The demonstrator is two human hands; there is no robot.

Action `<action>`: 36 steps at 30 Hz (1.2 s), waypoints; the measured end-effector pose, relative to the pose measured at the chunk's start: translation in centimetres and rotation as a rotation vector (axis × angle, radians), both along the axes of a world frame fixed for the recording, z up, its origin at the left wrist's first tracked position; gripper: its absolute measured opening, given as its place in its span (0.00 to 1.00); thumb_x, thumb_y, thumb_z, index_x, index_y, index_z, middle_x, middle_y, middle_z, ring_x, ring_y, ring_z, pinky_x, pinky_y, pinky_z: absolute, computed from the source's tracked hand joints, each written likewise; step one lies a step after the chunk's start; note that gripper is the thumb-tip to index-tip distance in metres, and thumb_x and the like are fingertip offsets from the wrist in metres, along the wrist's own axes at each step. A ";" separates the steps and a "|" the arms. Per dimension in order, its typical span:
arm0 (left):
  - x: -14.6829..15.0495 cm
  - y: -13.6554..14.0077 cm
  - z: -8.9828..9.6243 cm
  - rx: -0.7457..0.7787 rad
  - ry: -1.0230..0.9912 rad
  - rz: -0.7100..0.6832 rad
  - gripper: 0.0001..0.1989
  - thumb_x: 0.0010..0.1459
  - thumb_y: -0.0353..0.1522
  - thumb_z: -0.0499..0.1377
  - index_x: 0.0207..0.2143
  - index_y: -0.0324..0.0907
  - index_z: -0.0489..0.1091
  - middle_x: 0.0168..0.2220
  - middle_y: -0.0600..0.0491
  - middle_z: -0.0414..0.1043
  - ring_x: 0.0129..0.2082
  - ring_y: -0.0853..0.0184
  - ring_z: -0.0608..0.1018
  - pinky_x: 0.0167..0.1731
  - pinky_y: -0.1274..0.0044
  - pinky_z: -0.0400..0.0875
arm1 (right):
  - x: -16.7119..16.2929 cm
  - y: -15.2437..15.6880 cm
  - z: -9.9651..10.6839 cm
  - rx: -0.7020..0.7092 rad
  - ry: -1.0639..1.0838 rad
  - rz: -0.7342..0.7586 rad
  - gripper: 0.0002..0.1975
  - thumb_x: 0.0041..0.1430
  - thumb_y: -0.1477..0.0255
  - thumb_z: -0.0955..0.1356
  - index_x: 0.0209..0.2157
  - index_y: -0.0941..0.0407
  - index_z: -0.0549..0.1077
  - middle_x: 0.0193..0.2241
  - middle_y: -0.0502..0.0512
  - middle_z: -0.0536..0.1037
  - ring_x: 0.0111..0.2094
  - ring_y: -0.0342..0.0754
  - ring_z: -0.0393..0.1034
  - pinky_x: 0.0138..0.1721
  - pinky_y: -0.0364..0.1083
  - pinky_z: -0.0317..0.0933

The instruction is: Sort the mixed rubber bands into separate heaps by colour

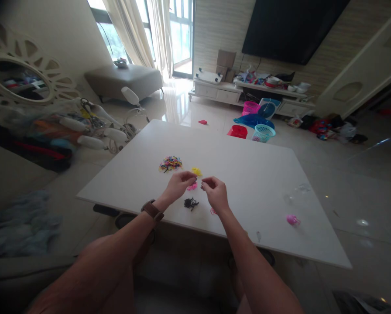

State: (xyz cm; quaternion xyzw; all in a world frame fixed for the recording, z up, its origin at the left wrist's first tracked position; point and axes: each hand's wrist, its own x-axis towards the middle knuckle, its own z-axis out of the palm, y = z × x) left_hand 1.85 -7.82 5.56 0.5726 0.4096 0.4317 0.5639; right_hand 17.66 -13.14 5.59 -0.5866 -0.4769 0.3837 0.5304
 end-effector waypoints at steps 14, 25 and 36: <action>0.2 -1.1 0.0 -0.138 -0.137 0.033 0.02 0.51 0.25 0.62 0.30 0.37 0.74 0.28 0.52 0.77 0.29 0.68 0.81 0.29 0.80 0.74 | -2.0 0.3 0.9 0.044 0.012 -0.029 0.11 0.50 0.63 0.72 0.32 0.56 0.78 0.25 0.52 0.78 0.27 0.47 0.72 0.32 0.47 0.69; -1.0 -0.8 0.1 -0.116 -0.092 0.072 0.07 0.49 0.32 0.67 0.30 0.37 0.77 0.27 0.49 0.78 0.27 0.67 0.79 0.27 0.79 0.71 | -0.6 0.8 0.4 0.016 -0.081 -0.065 0.12 0.47 0.64 0.74 0.31 0.58 0.80 0.28 0.57 0.81 0.29 0.48 0.73 0.33 0.47 0.67; -1.1 -0.8 0.5 -0.106 0.013 0.110 0.03 0.47 0.27 0.67 0.27 0.37 0.79 0.25 0.50 0.78 0.24 0.68 0.77 0.25 0.78 0.69 | -1.9 1.1 -5.5 -0.083 -0.775 0.272 0.09 0.49 0.78 0.69 0.22 0.52 0.79 0.24 0.53 0.81 0.27 0.48 0.74 0.34 0.45 0.63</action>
